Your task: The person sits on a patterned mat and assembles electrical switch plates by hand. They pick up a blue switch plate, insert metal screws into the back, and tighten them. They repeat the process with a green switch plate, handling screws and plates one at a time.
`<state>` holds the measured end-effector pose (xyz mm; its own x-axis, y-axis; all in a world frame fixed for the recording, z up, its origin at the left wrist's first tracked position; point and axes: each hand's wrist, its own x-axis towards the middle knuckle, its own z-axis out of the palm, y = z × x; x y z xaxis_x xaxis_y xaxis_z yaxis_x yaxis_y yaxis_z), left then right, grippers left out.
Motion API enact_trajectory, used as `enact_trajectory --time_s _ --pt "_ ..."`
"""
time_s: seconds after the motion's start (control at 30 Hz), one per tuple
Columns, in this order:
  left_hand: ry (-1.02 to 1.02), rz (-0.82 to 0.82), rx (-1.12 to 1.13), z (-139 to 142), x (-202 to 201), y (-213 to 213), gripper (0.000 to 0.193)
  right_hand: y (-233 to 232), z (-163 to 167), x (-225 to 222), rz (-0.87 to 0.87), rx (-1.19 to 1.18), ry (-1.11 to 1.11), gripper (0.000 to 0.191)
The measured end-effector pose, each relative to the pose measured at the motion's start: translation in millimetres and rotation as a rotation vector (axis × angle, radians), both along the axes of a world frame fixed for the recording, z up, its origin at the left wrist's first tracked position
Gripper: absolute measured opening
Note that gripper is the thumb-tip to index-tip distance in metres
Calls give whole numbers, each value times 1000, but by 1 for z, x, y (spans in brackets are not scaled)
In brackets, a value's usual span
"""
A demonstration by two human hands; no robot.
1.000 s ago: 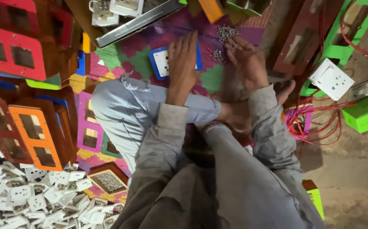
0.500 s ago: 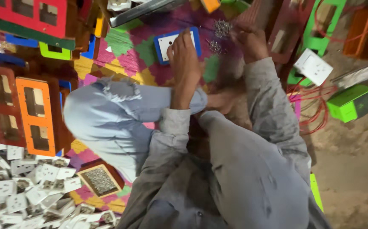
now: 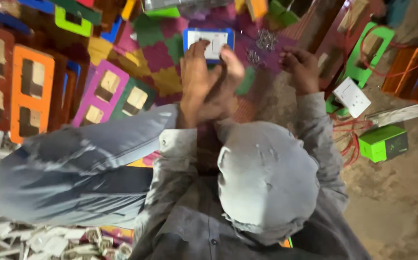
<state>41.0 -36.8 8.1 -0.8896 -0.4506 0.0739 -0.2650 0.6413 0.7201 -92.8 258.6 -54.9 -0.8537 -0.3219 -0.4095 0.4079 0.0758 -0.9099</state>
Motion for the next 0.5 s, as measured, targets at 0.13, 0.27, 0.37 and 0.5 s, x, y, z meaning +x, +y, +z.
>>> enact_trajectory --time_s 0.13,0.27,0.37,0.5 --pt "73 -133 119 11 8 -33 49 -1 -31 19 88 254 186 23" --pt "13 -226 -6 25 13 -54 37 -9 -45 24 127 511 437 20" --pt "-8 -213 76 27 8 -55 39 -20 -44 16 16 577 549 24" --pt "36 -206 212 18 -17 -49 28 -33 -31 -5 -165 611 766 51"
